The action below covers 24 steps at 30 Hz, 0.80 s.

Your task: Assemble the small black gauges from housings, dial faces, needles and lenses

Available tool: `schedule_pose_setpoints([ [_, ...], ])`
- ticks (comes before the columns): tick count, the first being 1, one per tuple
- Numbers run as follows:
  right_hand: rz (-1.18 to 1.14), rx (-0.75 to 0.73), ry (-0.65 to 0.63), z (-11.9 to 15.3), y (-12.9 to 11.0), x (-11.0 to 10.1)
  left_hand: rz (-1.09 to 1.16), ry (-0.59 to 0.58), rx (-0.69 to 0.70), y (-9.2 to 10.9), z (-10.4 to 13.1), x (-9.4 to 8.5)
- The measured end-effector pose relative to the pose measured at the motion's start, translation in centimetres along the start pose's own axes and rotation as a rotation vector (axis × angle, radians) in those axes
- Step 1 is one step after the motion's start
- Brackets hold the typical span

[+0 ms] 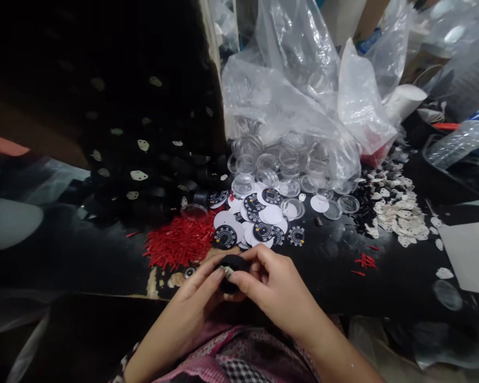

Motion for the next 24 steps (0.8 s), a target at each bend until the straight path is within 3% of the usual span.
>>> schedule_pose_setpoints([
  [4,0.051,-0.07,-0.061,0.8,-0.2,-0.3,-0.076,0.054,0.047,-0.2,0.3,-1.3],
  [9,0.537,-0.098,0.304,0.0,-0.3,-5.0,0.092,0.131,0.024,-0.5,0.4,-1.5],
  [14,0.944,-0.152,0.37,-2.3,-1.1,-4.4,0.22,0.157,0.096,0.6,0.2,-0.5],
  [18,0.88,-0.251,0.417,-2.4,-1.2,-5.0,0.315,0.087,0.045,1.0,0.2,0.3],
  [21,0.763,-0.345,0.508,-1.1,-1.8,-5.7,0.435,0.125,-0.013,0.9,0.2,0.4],
  [24,0.692,-0.404,0.526,0.3,-2.8,-4.5,0.549,0.139,-0.017,1.0,-0.1,1.1],
])
Point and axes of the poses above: each hand's wrist, its own z-axis away from the middle knuckle, its own x-axis out of the palm, y = z × x, the point moved 10 cm from there along -z, towards the middle knuckle, and after that the axes turned 12 degrees about z, right-handed, at the moved point
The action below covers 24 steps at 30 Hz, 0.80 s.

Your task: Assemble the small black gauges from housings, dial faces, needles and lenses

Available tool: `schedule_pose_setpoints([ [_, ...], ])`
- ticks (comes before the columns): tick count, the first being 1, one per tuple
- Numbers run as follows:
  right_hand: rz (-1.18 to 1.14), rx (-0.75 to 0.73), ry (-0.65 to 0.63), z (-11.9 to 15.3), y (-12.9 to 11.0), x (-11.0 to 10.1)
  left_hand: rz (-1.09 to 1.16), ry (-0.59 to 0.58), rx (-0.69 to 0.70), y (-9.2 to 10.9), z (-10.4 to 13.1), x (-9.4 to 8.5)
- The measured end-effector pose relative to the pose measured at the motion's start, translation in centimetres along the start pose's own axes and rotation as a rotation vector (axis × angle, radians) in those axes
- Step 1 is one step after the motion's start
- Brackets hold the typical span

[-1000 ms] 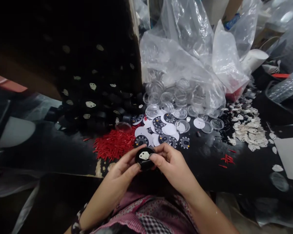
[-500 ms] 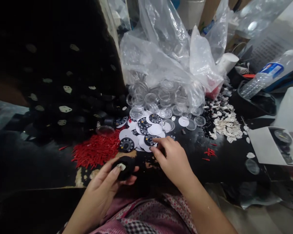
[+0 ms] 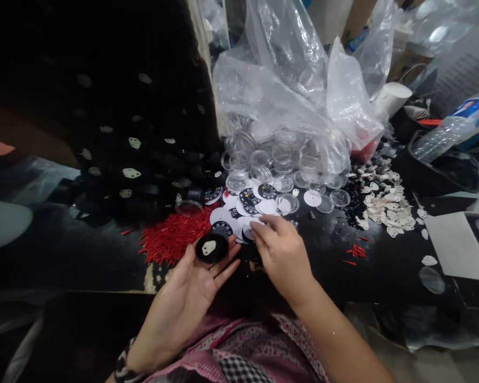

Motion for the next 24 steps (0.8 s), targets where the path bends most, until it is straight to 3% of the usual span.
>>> schedule_pose_setpoints([
  [5,-0.277,-0.028,-0.136,1.0,-3.2,1.5,0.067,-0.074,0.025,-0.1,-0.1,1.4],
  [11,-0.321,0.153,-0.19,0.6,-0.8,1.8,0.039,-0.043,0.028,-0.2,0.4,0.4],
  [18,-0.504,0.238,-0.136,0.1,-1.6,0.6,-0.158,-0.055,0.117,-0.3,0.7,0.0],
  [24,-0.466,0.293,-0.268,0.0,-1.7,2.3,-0.366,-0.078,0.128,-0.5,0.4,-0.7],
])
Point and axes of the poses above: each hand's wrist, its own z-axis away from the middle knuckle, its own x-axis out of the palm, y = z × x, the point moved 10 cm from there along -z, towards the middle knuckle, and after that the axes turned 12 degrees about z, right-handed, at the moved point
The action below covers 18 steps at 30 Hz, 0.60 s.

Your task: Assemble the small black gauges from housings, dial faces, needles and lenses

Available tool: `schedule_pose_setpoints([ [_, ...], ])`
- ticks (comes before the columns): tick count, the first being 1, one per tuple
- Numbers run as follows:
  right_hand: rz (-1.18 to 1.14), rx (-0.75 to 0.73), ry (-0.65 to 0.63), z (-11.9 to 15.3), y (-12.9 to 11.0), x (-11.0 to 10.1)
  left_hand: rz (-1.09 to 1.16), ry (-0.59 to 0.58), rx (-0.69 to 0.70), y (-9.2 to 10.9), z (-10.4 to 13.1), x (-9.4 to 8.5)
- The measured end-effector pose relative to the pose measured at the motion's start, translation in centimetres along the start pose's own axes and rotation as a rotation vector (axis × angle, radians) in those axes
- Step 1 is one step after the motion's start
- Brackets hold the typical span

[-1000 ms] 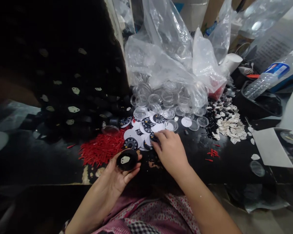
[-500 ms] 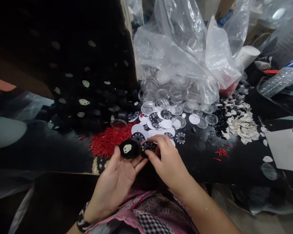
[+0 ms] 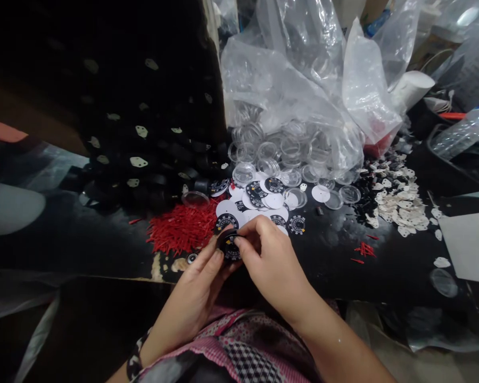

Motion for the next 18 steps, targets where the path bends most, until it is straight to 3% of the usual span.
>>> schedule_pose_setpoints([
  [4,-0.017,0.021,-0.089,-0.1,0.4,0.3,-0.046,-0.09,-0.019,0.1,-0.1,0.4],
  [11,0.084,0.045,-0.105,0.4,0.8,0.5,-0.157,-0.131,-0.016,0.5,0.4,0.8],
  [14,0.006,0.038,-0.205,1.6,0.9,2.1,-0.225,-0.06,-0.037,0.4,1.0,-0.4],
  [18,0.014,-0.032,-0.261,2.3,-0.5,3.7,-0.337,0.033,0.042,1.8,2.3,-3.2],
])
Point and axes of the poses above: each hand's wrist, its own z-axis away from the middle knuckle, its own x-axis out of the palm, y = z × x, the point moved 10 cm from there along -z, towards the middle knuckle, and after that the axes turned 12 degrees about z, right-handed, at the moved point
